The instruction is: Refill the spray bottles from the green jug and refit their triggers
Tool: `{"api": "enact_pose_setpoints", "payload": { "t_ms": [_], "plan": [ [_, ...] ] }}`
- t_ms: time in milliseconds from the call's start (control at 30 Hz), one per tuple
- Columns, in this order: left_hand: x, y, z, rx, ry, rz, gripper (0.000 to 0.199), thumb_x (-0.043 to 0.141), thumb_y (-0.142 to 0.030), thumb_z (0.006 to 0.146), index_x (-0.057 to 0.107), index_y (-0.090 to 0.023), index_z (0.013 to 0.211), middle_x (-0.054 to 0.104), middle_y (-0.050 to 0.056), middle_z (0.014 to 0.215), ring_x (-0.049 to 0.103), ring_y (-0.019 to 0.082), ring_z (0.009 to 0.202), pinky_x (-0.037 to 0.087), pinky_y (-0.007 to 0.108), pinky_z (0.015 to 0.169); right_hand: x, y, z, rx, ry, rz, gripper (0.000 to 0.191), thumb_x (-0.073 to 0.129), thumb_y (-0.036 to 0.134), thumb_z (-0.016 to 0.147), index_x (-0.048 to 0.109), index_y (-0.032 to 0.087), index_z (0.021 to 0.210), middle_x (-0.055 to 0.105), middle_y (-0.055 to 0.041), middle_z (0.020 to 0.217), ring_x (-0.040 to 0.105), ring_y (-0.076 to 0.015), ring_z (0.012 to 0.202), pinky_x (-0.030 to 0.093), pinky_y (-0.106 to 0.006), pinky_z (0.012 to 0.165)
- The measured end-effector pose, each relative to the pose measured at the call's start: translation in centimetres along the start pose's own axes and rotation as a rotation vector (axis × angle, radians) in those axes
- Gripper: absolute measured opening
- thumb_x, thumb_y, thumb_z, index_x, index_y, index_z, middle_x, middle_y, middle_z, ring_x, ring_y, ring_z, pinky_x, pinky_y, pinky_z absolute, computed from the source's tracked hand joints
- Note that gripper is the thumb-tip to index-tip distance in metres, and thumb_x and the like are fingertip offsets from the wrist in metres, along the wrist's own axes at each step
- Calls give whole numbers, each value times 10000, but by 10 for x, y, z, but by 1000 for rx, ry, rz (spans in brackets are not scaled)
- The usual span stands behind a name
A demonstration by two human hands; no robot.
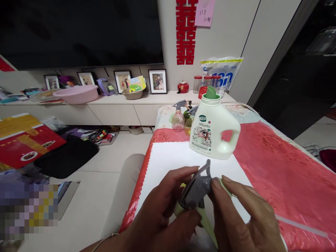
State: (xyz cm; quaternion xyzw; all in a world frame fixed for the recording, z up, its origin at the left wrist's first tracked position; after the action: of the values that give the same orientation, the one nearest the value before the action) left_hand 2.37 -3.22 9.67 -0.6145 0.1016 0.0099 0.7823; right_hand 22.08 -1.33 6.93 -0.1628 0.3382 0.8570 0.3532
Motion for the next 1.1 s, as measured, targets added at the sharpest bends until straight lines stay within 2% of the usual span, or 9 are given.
{"api": "enact_pose_setpoints", "payload": {
  "t_ms": [67,167,267,367,500,667,800,867,1100],
  "plan": [
    [-3,8,1,-6,-5,-36,515,639,-334,907,532,-335,1411,731,60,1012,706,213,772,619,344,658,4,4,-1,-112,50,-113,209,634,349,970,738,330,1150,623,-9,1151,639,-191,956,525,-248,668],
    [-2,18,2,-44,-6,-100,511,589,-350,942,497,-306,1442,710,82,1054,682,194,762,616,330,652,10,13,1,-229,91,-197,243,582,290,987,701,305,1198,603,-1,1215,620,-212,1076,548,-321,909],
    [-1,23,4,-91,-28,-182,468,561,-363,964,505,-286,1422,692,77,1043,643,165,743,596,301,640,11,29,6,-357,-51,-313,276,617,211,974,638,238,1248,578,-18,1275,595,-202,1151,483,-355,1083],
    [-3,24,8,-104,-44,-244,430,544,-357,984,509,-265,1403,676,45,935,596,132,693,562,273,641,8,36,10,-415,-145,-393,264,678,217,959,610,162,1208,586,-55,1251,584,-199,1165,454,-358,1116],
    [-14,24,16,-74,-76,-262,422,544,-356,995,498,-269,1405,654,23,905,574,117,686,535,255,646,4,21,12,-457,-18,-394,240,655,366,974,639,144,1064,631,-41,1108,617,-164,1013,471,-317,1064],
    [-26,23,19,-46,-124,-208,403,543,-340,998,500,-310,1397,660,20,996,576,112,709,539,245,648,9,19,13,-454,-24,-382,226,633,341,986,628,147,1101,624,-47,1120,609,-171,1012,477,-312,1018],
    [-23,21,13,29,-113,-17,416,506,-287,1005,476,-352,1415,653,35,1106,580,116,708,546,269,662,17,43,15,-402,-174,-356,278,688,217,954,565,129,1187,584,-111,1199,577,-239,1113,442,-439,1057],
    [-18,20,9,73,-74,47,439,480,-253,1006,453,-368,1429,642,43,1174,600,132,762,557,296,709,21,50,15,-354,-193,-339,281,668,187,960,537,119,1200,582,-127,1181,577,-244,1104,427,-485,1062],
    [-11,19,7,81,-15,102,471,457,-218,1006,412,-371,1449,611,47,1290,627,192,998,565,379,898,26,45,14,-238,-122,-302,221,514,294,1053,533,110,1174,610,-75,1074,551,-174,1050,296,-402,1178]
  ]
}}
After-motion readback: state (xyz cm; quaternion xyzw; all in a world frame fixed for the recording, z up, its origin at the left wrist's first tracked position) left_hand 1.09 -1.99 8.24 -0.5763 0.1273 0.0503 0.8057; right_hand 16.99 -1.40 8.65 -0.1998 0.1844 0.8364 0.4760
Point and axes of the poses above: each hand's wrist, its own z-axis towards the middle knuckle, its own x-axis out of the palm, y = z × x, the point moved 4 cm from there along z, towards the middle knuckle
